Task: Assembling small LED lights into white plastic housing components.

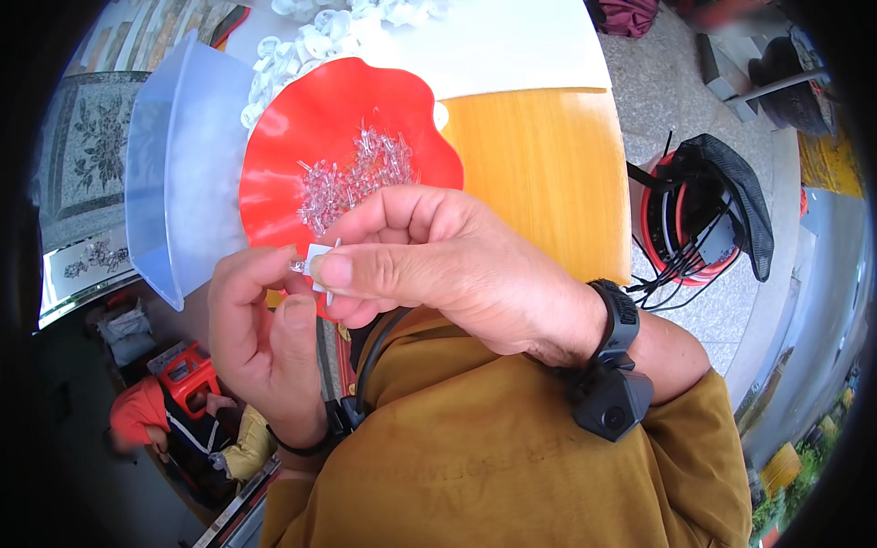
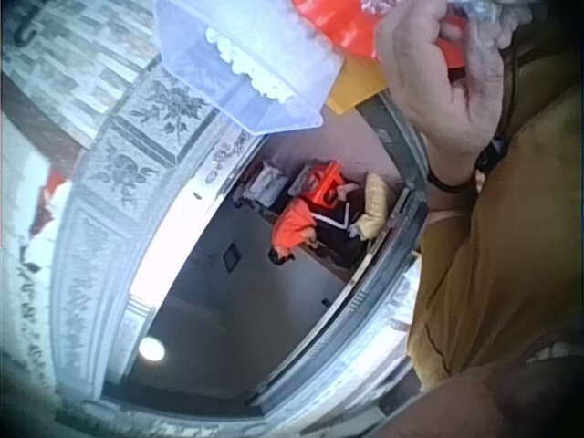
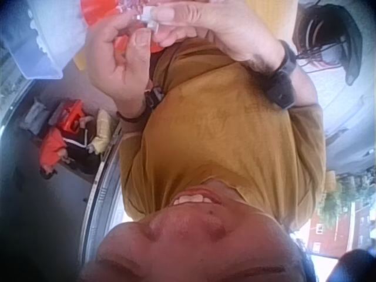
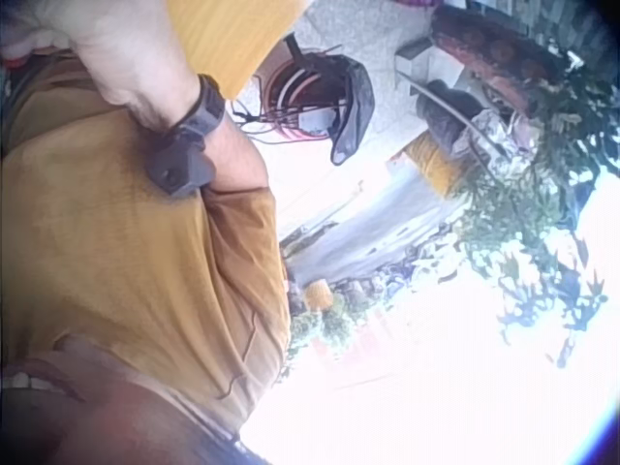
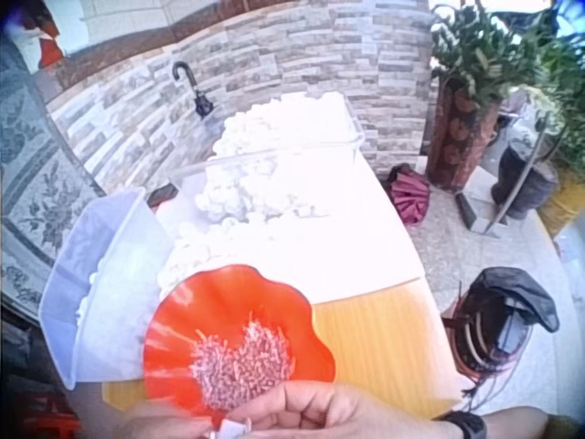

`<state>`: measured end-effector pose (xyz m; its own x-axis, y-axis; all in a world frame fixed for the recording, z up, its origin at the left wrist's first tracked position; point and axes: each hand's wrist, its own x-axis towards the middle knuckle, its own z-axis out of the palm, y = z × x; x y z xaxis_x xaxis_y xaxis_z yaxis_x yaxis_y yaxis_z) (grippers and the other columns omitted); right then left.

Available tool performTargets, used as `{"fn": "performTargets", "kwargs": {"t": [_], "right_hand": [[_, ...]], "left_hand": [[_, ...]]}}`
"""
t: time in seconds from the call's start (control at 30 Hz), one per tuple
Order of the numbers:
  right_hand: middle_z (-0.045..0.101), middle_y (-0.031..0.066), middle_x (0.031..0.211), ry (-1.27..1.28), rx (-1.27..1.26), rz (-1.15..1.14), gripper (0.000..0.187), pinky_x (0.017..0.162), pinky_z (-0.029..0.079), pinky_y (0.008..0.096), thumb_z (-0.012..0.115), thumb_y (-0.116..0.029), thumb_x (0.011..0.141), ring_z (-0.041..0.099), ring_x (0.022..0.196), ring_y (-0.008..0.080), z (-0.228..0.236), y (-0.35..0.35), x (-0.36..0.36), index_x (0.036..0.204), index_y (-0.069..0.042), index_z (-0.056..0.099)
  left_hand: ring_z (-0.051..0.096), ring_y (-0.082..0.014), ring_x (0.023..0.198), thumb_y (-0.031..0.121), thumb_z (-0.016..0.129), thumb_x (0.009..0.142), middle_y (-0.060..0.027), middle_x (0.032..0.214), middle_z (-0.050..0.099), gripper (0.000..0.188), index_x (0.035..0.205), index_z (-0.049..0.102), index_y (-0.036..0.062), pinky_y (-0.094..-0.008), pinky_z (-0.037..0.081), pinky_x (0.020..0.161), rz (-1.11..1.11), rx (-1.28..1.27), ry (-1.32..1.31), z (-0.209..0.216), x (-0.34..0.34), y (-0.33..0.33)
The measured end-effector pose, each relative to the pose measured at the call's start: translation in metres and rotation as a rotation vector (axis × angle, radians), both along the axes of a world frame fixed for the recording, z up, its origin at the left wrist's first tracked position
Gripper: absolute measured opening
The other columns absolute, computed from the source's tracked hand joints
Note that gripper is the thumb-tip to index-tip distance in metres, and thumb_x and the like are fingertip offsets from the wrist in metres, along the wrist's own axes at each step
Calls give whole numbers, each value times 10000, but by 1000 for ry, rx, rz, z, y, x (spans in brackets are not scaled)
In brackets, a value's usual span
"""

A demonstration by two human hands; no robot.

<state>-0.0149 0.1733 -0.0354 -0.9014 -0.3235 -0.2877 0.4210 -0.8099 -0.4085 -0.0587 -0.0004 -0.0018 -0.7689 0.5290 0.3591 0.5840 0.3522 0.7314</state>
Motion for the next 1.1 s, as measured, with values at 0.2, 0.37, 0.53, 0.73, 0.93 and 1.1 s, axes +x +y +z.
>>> {"fn": "performTargets", "kwargs": {"t": [0.2, 0.37, 0.53, 0.73, 0.93, 1.1], "right_hand": [[653, 68, 877, 49, 56, -37, 188, 684, 527, 234, 646, -124, 862, 640, 758, 116, 1, -2, -1, 978, -15, 546], [637, 65, 888, 156, 156, -69, 192, 706, 523, 239, 592, -123, 896, 635, 758, 109, 2, -2, 1, 1044, -17, 531], [628, 89, 947, 258, 183, -108, 178, 737, 523, 259, 524, -83, 927, 637, 791, 122, -1, -2, 5, 1088, -6, 520], [627, 99, 967, 338, 275, -130, 185, 752, 525, 244, 532, -17, 907, 639, 830, 130, -2, 1, 6, 1089, 8, 515], [634, 107, 960, 384, 437, -139, 161, 748, 534, 242, 553, 17, 885, 646, 824, 132, -1, 4, 8, 1045, 15, 535], [641, 111, 956, 455, 493, -174, 152, 749, 533, 242, 560, 38, 873, 648, 825, 134, -4, 4, 8, 1022, 15, 538]], "left_hand": [[546, -164, 703, 103, 708, 732, -120, 950, 585, 376, 1064, 583, -22, -263, 455, 632, -3, 37, 2, -5, -1, -2], [545, -152, 699, 103, 696, 740, -118, 955, 580, 369, 1061, 580, -35, -257, 457, 644, -23, 23, -63, -2, -3, -5], [549, -142, 703, 95, 676, 753, -113, 953, 580, 345, 1057, 581, -39, -250, 449, 659, -40, 99, -141, -1, -4, -3], [550, -141, 704, 112, 685, 751, -114, 955, 581, 354, 1053, 583, -40, -249, 444, 675, -76, 82, -151, 0, -5, -3], [537, -150, 715, 152, 717, 729, -115, 959, 582, 415, 1069, 577, -40, -252, 439, 675, -60, 130, -165, -6, -5, -4], [513, -156, 687, 268, 732, 733, -107, 930, 577, 461, 1048, 574, -29, -265, 424, 634, -84, 39, -100, -3, -6, -1]]}}
